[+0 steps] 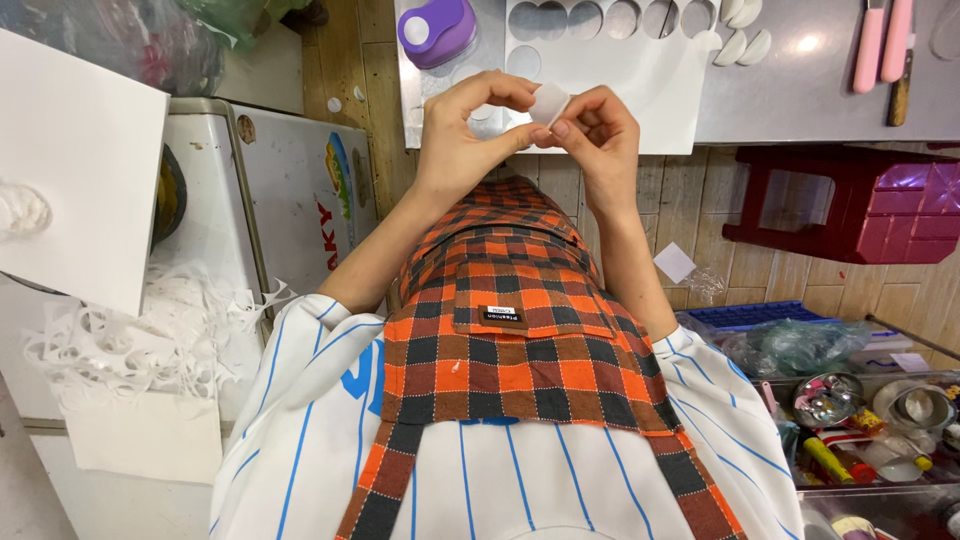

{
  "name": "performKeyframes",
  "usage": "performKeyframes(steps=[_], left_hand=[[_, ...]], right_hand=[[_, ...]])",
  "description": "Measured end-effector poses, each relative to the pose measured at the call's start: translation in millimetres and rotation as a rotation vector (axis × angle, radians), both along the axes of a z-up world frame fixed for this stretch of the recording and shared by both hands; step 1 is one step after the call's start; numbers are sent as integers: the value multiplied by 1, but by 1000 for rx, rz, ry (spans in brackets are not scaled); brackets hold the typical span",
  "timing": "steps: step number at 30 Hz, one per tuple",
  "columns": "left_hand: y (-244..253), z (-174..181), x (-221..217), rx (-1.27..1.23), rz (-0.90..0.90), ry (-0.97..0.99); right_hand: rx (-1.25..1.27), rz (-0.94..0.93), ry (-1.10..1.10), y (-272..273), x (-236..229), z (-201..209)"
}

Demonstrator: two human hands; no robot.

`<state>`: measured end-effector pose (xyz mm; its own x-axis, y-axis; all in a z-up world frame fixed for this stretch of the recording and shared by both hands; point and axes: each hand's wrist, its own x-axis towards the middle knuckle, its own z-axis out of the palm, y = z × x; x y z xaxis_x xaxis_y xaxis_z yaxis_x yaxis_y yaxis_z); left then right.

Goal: The person uses a purple circular punch on a white sheet to create multiple circular cutouts. They then use green scissors to trim the edges of the circles and place them on the metal work surface. The person repeats this process with additional sheets.

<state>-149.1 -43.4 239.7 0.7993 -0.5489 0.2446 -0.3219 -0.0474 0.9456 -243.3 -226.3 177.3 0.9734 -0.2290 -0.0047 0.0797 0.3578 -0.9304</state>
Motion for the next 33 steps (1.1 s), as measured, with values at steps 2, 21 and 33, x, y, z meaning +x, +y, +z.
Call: performKeyframes(steps=[2,21,33], left_hand=[[2,2,-2,21,-7,-10],[4,-21,-26,141,14,-864],[5,2,-1,135,-354,-600]], right_hand=[[10,11,-14,0,-2,-2],[426,132,63,11,-5,-16],[361,333,29,-18,-11,-45]])
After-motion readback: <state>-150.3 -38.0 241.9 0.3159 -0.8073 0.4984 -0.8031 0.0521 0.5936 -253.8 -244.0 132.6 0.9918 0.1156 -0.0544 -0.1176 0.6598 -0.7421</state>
